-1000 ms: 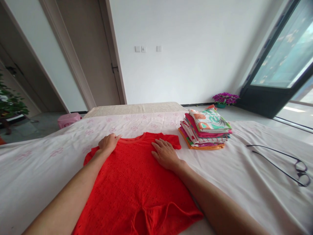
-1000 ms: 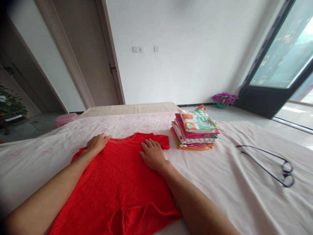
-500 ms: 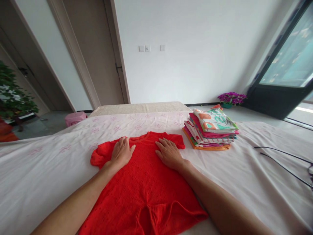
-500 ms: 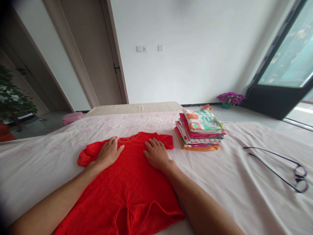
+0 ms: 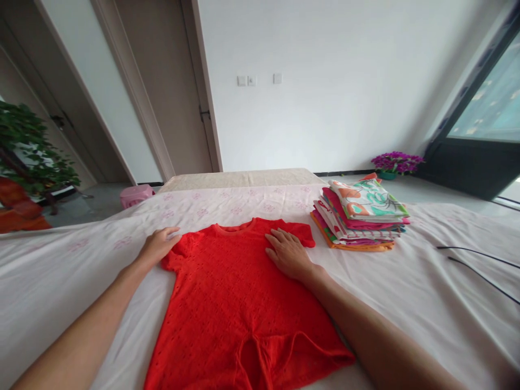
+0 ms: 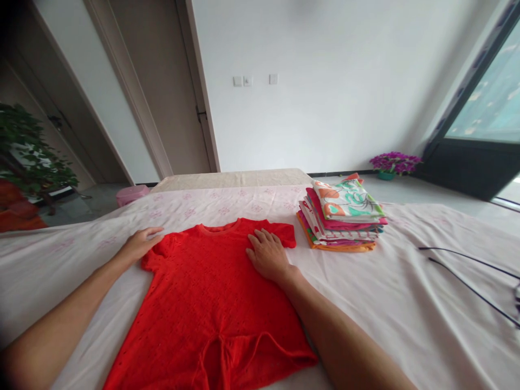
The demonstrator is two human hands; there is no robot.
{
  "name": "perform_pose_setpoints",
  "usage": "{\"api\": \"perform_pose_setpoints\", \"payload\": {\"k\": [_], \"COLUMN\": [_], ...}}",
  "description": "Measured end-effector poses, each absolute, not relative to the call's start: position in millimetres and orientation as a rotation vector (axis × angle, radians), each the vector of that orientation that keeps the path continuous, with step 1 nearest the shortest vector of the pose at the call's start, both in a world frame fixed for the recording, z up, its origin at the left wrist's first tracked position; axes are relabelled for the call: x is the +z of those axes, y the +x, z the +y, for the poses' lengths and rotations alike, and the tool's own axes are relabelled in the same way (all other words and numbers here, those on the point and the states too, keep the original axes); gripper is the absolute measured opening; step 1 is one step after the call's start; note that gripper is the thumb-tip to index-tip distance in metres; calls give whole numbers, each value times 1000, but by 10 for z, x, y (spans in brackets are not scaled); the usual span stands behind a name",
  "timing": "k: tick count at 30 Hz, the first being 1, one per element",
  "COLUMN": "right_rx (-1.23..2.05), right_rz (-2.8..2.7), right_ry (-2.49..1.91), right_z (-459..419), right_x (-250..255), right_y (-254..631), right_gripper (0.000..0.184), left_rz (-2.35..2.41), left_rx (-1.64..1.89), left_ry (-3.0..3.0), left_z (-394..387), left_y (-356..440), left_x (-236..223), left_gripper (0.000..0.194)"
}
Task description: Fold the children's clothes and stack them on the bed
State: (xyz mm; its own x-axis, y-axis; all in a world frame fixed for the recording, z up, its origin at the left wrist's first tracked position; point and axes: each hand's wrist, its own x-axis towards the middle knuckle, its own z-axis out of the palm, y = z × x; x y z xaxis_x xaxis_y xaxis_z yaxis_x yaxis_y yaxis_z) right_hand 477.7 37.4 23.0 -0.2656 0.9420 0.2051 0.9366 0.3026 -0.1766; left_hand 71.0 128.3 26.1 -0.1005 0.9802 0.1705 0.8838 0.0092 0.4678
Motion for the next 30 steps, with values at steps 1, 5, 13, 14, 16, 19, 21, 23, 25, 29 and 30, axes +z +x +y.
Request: {"api": "perform_pose_setpoints", "payload": {"k": [1,5,13,14,16,19,21,23,25,29,30], "right_rx": [29,28,24,20,11,9,12,11,4,-7,-8], "right_rz": [-2303,-2312,-2328,-2330,-2330,-2336,-2338,-2335,-2333,-2337,-2337], "right_ry": [-1711,-1721,-1734,-1734,-1734,-1729,-1731,-1735,-1735,-1730,-1730], "right_z": [375,377,396,396,393,388,388,393,397,397,395], "right_x": [229,231,223,223,227,238,240,237,231,232,235], "right_y": [4776,4775,4780,4781,4783,4780,4775,4773,4775,4782,4783], "right_gripper": [52,52,53,53,54,53,53,53,52,53,53], "left_rz": [2042,1819,1412,1417,1398,1294,1221,1165,1146,1200,1202], "left_rx": [689,857,1263,1256,1189,1035,949,881,837,895,948], "left_ry": [1962,1932,1709,1697,1620,1412,1310,1270,1251,1163,1143], "left_z": [1279,1201,1026,1023,1016,976,926,874,841,852,861], "left_y": [637,637,841,838,816,744,683,624,577,505,484], "left_x": [232,146,309,334,384,468,519,543,533,492,498], "left_gripper": [42,45,39,40,40,47,56,65,71,75,76]}}
